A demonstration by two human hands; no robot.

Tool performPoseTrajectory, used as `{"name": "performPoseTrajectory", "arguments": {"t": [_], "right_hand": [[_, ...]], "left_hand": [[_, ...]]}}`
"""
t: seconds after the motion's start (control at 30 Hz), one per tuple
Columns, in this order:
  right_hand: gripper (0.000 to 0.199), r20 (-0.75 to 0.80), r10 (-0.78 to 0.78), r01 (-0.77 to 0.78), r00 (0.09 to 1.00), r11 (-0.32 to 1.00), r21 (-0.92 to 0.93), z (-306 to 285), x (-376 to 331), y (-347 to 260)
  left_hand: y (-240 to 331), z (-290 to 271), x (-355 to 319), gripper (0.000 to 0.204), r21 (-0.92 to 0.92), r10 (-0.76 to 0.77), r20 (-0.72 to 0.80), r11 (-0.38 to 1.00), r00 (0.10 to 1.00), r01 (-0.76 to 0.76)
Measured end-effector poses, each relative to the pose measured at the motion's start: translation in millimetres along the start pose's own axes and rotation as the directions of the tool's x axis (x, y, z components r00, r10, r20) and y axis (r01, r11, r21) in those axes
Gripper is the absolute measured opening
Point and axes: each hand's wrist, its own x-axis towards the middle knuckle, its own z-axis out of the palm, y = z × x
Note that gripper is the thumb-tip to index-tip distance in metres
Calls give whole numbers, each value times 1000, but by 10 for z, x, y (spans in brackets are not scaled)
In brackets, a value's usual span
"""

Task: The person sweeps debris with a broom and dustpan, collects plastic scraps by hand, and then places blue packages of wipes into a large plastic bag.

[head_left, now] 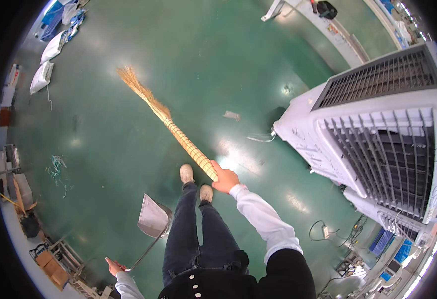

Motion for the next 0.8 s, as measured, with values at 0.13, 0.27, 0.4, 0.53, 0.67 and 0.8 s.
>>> {"name": "performPoseTrajectory", "arguments": {"t": [0.13, 0.27, 0.4, 0.53, 0.67, 0.8], "right_hand": [[85, -122, 9, -29, 993, 986, -165, -801, -200, -124], [86, -265, 39, -112, 963, 957, -267, -1622, -313, -141], [87, -393, 94, -225, 915, 926, -302, -2184, -311, -232], [86, -440, 267, -389, 857, 896, -214, -2464, -82, -490], [83, -466, 323, -417, 824, 902, -113, -2647, 190, -362], [82, -476, 279, -417, 834, 883, -214, -2658, 339, -332]], "left_hand": [[-19, 583, -73, 59, -39, -69, 56, 997, 996, 71], [-242, 1340, -30, 60, -127, -123, 51, 984, 991, 129], [-200, 1968, -209, 63, -171, -191, 57, 965, 980, 198], [-146, 2194, -313, 61, -249, -234, 64, 938, 970, 243], [-24, 2217, -494, 58, -374, -356, 91, 853, 930, 364], [22, 2220, -669, 56, -440, -417, 59, 805, 907, 399]]}}
